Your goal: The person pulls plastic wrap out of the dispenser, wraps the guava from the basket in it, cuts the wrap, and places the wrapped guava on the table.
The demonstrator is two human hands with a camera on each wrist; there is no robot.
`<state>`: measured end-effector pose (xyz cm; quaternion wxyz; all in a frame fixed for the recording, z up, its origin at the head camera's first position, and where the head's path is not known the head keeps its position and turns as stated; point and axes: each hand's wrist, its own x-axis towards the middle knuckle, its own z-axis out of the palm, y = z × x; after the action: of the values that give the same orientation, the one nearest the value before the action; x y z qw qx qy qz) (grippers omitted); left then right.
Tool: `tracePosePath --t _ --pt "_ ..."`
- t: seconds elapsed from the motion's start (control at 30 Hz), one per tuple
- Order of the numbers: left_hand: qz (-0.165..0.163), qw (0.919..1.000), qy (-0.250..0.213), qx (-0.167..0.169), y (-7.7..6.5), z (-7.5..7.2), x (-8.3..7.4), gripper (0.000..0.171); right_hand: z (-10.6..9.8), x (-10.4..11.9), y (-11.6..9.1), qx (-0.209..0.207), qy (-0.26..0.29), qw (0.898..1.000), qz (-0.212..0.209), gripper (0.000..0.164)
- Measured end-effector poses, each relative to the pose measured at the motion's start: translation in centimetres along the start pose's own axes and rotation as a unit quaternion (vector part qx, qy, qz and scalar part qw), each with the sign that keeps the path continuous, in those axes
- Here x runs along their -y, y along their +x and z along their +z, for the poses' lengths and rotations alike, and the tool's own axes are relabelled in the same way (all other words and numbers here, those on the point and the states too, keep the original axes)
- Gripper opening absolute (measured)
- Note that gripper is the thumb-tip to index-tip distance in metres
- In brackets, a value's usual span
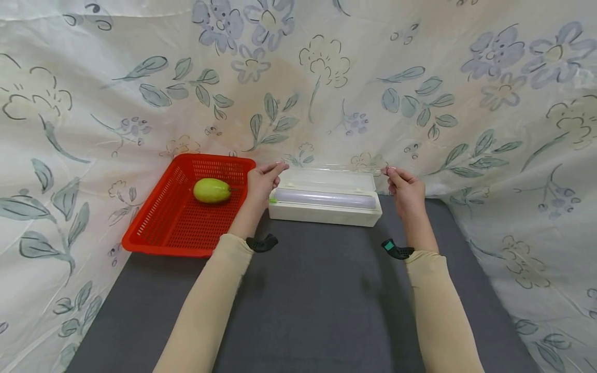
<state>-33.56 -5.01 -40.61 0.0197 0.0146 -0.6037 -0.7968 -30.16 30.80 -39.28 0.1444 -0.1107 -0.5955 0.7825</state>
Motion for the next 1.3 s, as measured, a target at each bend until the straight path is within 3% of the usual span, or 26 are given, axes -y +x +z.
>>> tracePosePath --t 0.33,0.47,0.97,1.3 --pt "0.006 0.9999 -0.014 0.004 0.1 0.1 -0.8 0.023 0.4 0.7 -0.4 0.002 0.018 1.000 -0.019 0.019" --pt "0.013 0.9997 -0.021 0.002 0.1 0.0 -1.0 0.024 0.8 0.8 -0.4 -0.006 0.009 1.000 -0.025 0.029" --pt "0.025 0.9985 -0.049 0.008 0.1 0.1 -2.3 0.019 1.3 2.3 -0.7 -0.002 0.008 0.998 -0.058 0.014" --pt "0.033 0.9992 -0.014 0.014 0.1 0.6 -3.6 0.022 1.6 3.4 -1.0 -0.012 0.026 0.998 -0.060 0.019"
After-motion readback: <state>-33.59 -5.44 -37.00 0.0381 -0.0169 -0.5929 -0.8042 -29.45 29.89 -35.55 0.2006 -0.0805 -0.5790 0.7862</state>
